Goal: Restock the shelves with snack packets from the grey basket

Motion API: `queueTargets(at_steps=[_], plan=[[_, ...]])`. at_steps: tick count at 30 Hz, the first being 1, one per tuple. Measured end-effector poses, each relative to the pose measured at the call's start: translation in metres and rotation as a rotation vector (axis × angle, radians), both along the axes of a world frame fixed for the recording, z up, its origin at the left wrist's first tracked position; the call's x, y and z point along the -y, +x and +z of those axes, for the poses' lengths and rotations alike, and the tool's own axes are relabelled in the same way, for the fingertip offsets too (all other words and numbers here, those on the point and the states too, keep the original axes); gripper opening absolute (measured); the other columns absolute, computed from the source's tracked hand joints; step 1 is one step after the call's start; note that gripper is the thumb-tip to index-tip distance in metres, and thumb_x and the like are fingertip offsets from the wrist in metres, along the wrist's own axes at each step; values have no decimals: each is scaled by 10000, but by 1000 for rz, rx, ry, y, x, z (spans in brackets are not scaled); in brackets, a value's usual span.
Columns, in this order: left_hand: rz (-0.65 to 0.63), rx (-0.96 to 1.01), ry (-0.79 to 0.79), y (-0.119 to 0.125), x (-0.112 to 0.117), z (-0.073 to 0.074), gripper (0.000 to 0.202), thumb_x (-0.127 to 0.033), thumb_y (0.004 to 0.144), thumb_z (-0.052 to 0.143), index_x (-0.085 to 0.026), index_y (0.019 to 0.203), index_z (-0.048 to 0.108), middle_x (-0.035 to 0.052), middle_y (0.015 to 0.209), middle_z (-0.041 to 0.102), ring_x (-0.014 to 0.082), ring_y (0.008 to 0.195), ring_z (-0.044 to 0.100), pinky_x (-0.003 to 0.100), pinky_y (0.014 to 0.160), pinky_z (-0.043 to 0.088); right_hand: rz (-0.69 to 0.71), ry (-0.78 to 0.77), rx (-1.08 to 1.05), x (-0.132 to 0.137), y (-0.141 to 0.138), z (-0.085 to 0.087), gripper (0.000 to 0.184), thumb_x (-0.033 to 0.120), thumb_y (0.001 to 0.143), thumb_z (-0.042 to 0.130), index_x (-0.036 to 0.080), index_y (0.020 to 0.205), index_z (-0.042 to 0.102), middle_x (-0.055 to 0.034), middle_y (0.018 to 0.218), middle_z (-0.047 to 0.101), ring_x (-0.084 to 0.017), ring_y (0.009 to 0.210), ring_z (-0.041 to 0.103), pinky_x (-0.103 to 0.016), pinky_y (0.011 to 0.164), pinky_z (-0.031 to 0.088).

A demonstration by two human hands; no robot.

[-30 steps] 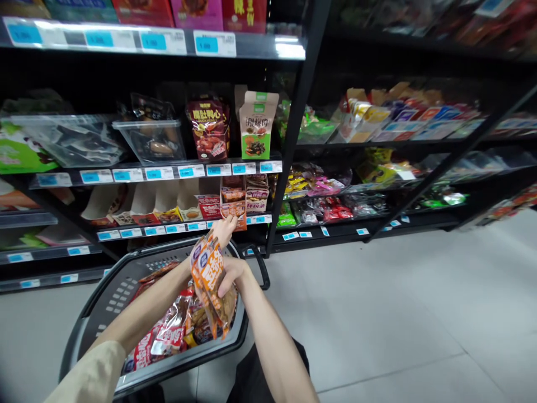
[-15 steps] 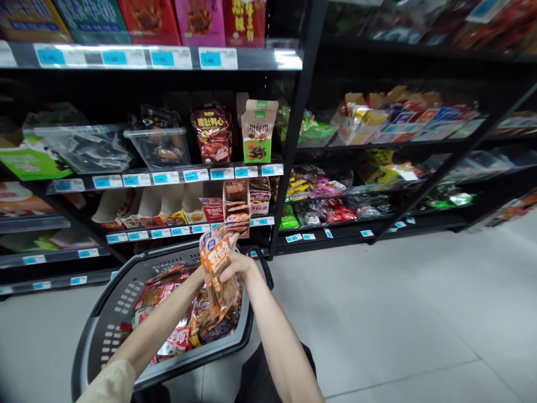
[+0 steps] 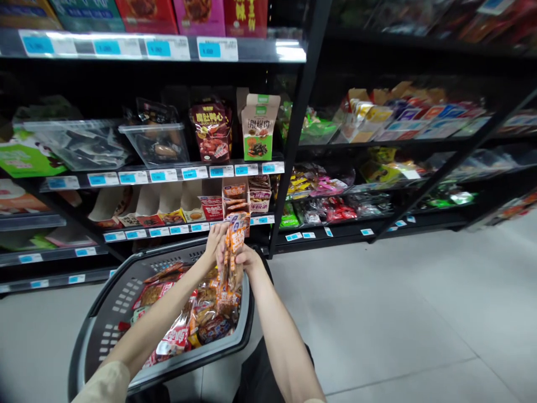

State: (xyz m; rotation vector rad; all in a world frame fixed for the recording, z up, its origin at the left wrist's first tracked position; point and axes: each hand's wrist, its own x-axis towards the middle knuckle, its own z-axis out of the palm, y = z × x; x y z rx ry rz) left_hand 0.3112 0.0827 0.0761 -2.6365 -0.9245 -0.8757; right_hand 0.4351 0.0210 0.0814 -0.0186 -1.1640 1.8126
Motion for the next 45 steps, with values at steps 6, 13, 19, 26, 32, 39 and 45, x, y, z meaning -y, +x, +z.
queueTargets(at_steps=[6, 13, 19, 26, 32, 39, 45], plan=[[-65, -5, 222, -21, -19, 15, 316, -152, 930, 644, -210, 1238, 684, 159, 1249, 674, 316, 1192, 611, 481, 1030, 486, -209, -108, 17, -3, 19, -14, 568, 495, 595, 872, 225, 964, 536, -56, 914, 733, -255, 845, 744, -329, 618, 609], [-224, -22, -37, -38, -34, 49, 322, -273, 900, 736, -201, 1184, 602, 132, 1229, 647, 292, 1146, 630, 450, 982, 544, -233, -129, 165, -1, 32, -18, 517, 355, 573, 900, 183, 974, 622, -53, 903, 781, -225, 767, 762, -305, 647, 619], [-313, 30, -105, -38, -48, 106, 231, -264, 983, 548, -185, 1196, 586, 148, 1293, 622, 276, 1244, 581, 453, 1103, 498, -379, -279, 118, -5, 30, -19, 516, 280, 536, 916, 181, 987, 685, -68, 1014, 817, -207, 751, 752, -316, 687, 633], [-75, -237, -227, 28, -89, 157, 628, -266, 953, 563, -52, 1529, 431, 229, 1459, 587, 320, 1357, 574, 426, 1150, 464, -396, -298, 113, -8, 29, -25, 514, 299, 537, 890, 193, 1009, 718, -71, 1116, 815, -184, 734, 739, -297, 685, 628], [121, -568, -495, 63, -102, 159, 449, -397, 897, 658, -162, 1272, 735, 171, 1219, 765, 325, 1115, 724, 383, 998, 550, -425, -306, 202, -11, 35, -42, 439, 266, 518, 904, 184, 911, 726, -23, 828, 800, -171, 678, 710, -265, 671, 598], [137, -633, -611, 81, -110, 158, 515, -242, 868, 558, -188, 1348, 736, 181, 1317, 755, 292, 1115, 742, 330, 943, 561, -451, -301, 201, -16, 34, -40, 448, 292, 532, 925, 192, 935, 756, -43, 895, 819, -205, 798, 748, -304, 779, 628], [98, -657, -634, 77, -113, 166, 551, -249, 820, 552, -206, 1329, 758, 150, 1275, 782, 282, 1083, 748, 317, 911, 565, -438, -280, 241, -15, 28, -28, 604, 253, 484, 945, 206, 1063, 779, -93, 1117, 826, -271, 998, 761, -383, 882, 636]])
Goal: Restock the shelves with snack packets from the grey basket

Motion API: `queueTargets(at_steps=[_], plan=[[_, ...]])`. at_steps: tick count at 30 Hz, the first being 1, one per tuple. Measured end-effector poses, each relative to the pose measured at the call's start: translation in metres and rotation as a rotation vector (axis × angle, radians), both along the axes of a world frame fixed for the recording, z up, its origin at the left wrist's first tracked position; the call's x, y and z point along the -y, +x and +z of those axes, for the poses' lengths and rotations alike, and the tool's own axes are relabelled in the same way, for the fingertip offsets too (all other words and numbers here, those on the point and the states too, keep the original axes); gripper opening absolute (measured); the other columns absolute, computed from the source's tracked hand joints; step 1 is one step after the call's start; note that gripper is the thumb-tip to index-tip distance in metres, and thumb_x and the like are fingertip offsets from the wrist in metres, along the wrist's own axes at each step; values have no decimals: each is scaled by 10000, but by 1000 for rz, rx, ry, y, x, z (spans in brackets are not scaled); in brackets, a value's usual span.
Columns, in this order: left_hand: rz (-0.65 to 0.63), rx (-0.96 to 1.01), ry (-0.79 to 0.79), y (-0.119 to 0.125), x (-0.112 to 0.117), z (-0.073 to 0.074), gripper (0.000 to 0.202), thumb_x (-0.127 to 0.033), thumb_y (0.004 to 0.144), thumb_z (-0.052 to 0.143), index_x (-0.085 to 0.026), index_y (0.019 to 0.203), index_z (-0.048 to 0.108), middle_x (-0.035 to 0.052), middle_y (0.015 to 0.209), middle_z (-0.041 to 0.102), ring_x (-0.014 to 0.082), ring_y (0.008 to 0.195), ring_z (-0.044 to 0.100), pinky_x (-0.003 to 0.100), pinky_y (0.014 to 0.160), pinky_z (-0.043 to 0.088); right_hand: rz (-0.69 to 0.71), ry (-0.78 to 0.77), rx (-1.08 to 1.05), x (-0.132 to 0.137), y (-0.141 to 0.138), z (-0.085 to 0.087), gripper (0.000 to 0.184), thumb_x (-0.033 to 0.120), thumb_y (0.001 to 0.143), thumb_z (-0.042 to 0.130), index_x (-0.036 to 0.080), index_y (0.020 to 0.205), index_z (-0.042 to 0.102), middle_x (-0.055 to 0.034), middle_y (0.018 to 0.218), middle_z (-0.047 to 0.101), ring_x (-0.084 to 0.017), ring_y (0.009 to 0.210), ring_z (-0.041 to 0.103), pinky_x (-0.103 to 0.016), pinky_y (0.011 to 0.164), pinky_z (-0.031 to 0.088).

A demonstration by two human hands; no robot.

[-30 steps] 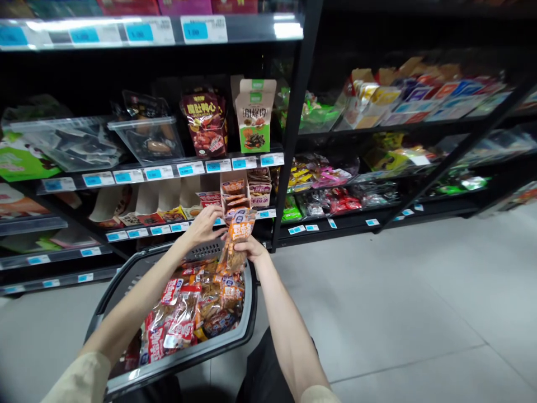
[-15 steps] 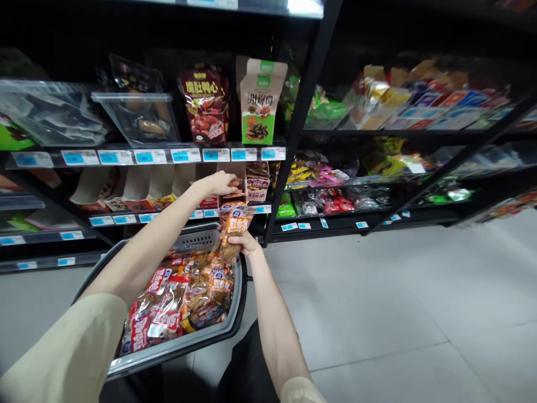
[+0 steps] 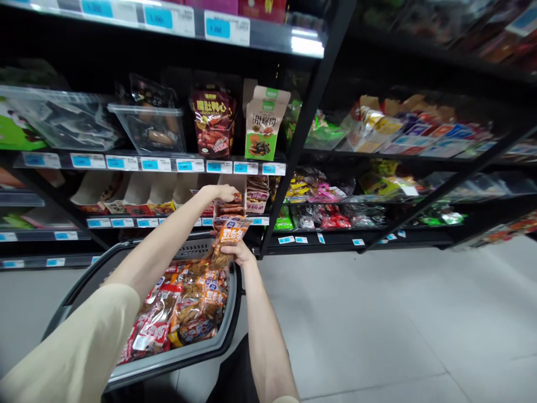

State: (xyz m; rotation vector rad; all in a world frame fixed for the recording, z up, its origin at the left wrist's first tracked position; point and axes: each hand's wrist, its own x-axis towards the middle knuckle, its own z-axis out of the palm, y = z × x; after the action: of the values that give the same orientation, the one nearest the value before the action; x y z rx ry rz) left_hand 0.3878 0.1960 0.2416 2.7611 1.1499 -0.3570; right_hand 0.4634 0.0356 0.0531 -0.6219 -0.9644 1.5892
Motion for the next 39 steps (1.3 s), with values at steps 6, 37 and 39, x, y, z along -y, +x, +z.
queueTargets(at_steps=[6, 37, 39], plan=[[-24, 9, -39, -4, 8, 1, 596, -279, 809, 564, -249, 1379, 734, 129, 1342, 757, 295, 1123, 735, 341, 928, 566, -8, -30, -30, 0, -3, -2, 625, 214, 474, 938, 207, 1080, 787, -91, 1199, 810, -261, 1057, 758, -355, 894, 634], [688, 1339, 49, -21, 137, -222, 718, -386, 1004, 543, -76, 1615, 332, 242, 1672, 351, 381, 1554, 351, 431, 1276, 326, -56, -23, 70, -3, 8, -7, 477, 349, 457, 919, 210, 839, 669, -47, 819, 789, -306, 895, 782, -429, 867, 651], [736, 1417, 144, -10, 137, -224, 691, -349, 983, 567, -78, 1588, 370, 258, 1611, 439, 364, 1508, 430, 446, 1253, 366, -66, -28, 91, -4, 5, -3, 501, 390, 440, 937, 211, 833, 683, -40, 811, 792, -296, 851, 779, -426, 857, 649]])
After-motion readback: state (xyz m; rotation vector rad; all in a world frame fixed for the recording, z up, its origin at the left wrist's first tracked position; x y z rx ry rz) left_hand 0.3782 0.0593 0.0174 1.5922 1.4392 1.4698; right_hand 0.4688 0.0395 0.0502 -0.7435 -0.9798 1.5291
